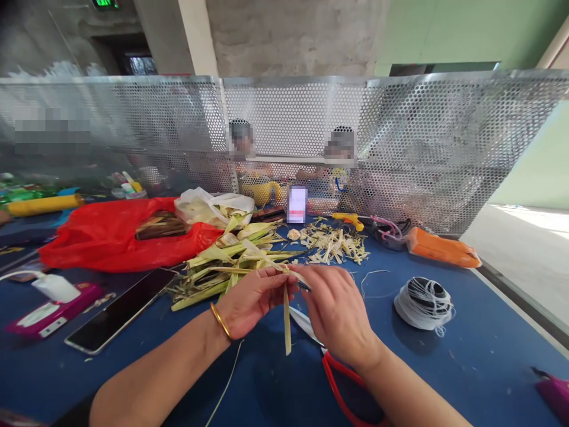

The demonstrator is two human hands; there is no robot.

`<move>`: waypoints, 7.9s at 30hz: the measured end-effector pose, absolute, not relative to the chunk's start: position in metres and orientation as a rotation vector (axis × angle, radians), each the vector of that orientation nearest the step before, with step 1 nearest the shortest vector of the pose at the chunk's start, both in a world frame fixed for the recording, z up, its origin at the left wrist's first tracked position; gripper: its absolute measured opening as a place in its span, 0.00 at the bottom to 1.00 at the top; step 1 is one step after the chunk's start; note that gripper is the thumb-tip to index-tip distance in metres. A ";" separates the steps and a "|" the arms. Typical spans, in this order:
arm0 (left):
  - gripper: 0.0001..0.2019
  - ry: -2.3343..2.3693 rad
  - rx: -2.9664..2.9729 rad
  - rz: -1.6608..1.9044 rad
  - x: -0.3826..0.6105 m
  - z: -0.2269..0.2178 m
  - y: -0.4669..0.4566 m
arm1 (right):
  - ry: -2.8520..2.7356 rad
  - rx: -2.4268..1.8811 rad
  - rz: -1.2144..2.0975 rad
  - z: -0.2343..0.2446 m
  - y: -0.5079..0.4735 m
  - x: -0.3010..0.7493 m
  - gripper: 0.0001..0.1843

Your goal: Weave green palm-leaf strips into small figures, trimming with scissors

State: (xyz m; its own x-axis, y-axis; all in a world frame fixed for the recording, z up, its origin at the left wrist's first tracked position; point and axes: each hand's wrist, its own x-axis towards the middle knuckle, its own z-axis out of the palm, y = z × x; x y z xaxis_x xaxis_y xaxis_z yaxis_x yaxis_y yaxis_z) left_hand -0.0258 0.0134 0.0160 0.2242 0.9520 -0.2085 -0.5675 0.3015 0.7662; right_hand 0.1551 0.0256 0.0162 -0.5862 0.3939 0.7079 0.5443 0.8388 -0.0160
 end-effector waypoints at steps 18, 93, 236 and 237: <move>0.12 0.815 0.837 0.973 -0.025 0.016 0.010 | -2.011 -1.078 1.109 0.026 0.043 0.163 0.21; 0.06 0.736 0.789 1.152 -0.017 0.012 0.010 | -2.010 -1.219 0.812 0.000 0.010 0.127 0.17; 0.09 0.980 0.703 1.260 -0.017 0.014 0.009 | -2.363 -0.999 -0.076 0.013 0.030 0.153 0.13; 0.09 1.001 0.720 1.274 -0.016 0.013 0.010 | -2.393 -1.003 -0.063 0.011 0.030 0.152 0.15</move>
State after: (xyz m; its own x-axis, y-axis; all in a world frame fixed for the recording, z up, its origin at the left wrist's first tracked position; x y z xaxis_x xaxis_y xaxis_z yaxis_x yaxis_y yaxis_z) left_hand -0.0160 0.0097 0.0129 -0.0023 0.9792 -0.2030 -0.4288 0.1824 0.8848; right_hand 0.1523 0.0297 0.0114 -0.5778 0.6480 0.4963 0.6732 0.7222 -0.1591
